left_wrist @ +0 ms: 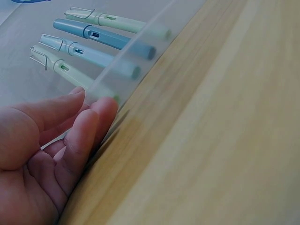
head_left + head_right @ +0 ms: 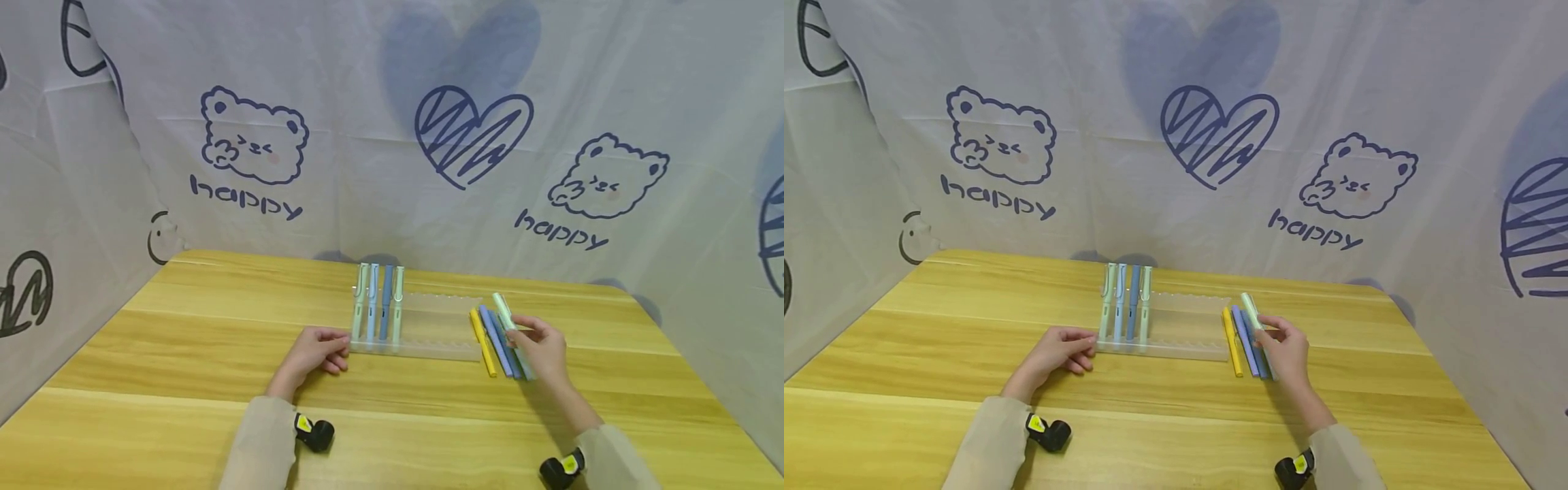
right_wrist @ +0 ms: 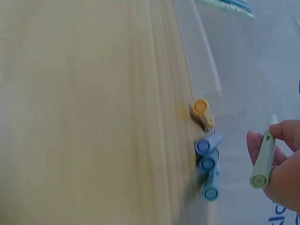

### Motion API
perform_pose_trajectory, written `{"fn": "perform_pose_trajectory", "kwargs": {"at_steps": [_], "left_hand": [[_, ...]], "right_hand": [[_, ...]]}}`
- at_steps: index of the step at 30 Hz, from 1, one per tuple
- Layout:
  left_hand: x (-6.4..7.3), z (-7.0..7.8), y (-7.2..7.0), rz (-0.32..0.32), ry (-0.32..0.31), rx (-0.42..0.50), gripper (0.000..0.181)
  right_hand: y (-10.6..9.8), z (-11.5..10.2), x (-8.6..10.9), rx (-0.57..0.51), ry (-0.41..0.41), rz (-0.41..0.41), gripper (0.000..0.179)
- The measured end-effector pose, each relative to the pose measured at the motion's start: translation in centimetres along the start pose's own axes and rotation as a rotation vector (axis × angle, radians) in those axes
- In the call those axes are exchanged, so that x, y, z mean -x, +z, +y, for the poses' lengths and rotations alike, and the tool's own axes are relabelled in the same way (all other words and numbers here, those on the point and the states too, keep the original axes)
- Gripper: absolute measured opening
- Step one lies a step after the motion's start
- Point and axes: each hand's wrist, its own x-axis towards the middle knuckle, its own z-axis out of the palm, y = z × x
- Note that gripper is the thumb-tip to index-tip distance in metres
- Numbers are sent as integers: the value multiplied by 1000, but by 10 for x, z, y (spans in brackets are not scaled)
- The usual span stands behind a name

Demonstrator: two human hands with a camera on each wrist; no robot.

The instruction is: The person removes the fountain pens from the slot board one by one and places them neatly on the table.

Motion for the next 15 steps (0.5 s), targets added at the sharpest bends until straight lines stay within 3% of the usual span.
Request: {"fn": "perform_pose_trajectory", "kwargs": {"at_steps": [15], "left_hand": [[0, 0, -1, 10, -8, -10, 30]], "right_hand": [[-18, 14, -17, -37, 166, 78, 23]]}}
